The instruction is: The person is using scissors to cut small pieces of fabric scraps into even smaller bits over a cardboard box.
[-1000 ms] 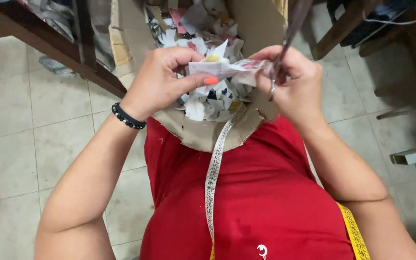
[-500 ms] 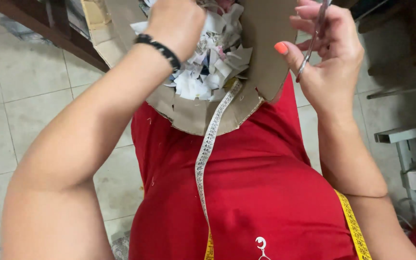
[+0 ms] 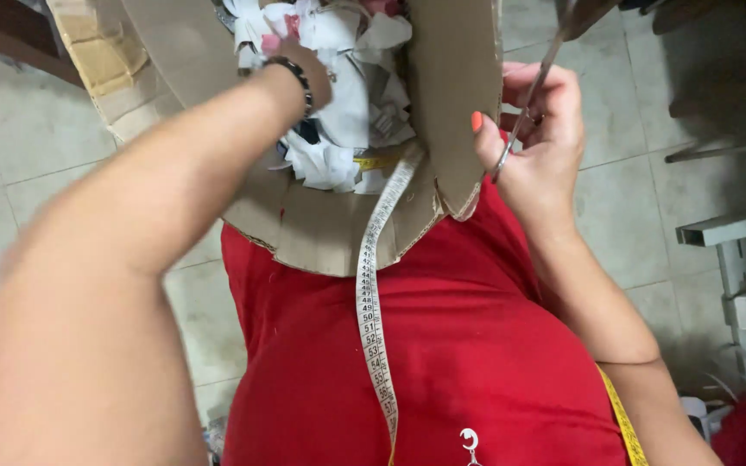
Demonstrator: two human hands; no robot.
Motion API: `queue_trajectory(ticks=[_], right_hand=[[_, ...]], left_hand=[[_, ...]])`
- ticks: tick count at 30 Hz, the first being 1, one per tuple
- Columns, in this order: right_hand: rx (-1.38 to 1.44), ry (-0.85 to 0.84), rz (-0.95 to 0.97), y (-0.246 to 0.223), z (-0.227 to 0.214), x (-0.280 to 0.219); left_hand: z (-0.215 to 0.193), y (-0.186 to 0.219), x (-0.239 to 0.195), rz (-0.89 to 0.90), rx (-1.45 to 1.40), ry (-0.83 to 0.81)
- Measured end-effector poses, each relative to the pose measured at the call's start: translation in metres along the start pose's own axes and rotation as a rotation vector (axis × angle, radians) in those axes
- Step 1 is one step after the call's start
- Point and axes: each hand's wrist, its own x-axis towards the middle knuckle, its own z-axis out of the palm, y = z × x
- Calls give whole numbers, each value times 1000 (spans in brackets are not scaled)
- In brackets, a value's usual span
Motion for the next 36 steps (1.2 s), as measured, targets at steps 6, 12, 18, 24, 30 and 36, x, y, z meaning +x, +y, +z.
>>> queue_trajectory(ticks=[6, 12, 18, 24, 30, 36], right_hand=[[141, -18, 66, 14, 0, 0], [236, -31, 102, 22, 3, -1], [190, -23, 63, 35, 1, -2], [192, -38, 42, 7, -2, -1], [126, -17, -174, -20, -11, 5], [218, -202, -351, -58, 10, 20]], left_hand=[[25, -77, -33, -344, 21, -173], [-75, 8, -67, -90, -82, 133], [-33, 75, 43, -183, -449, 150], [-73, 14, -106, -3, -580, 639], [-76, -20, -291, 73, -915, 925], [-62, 2, -349, 354, -839, 1363]])
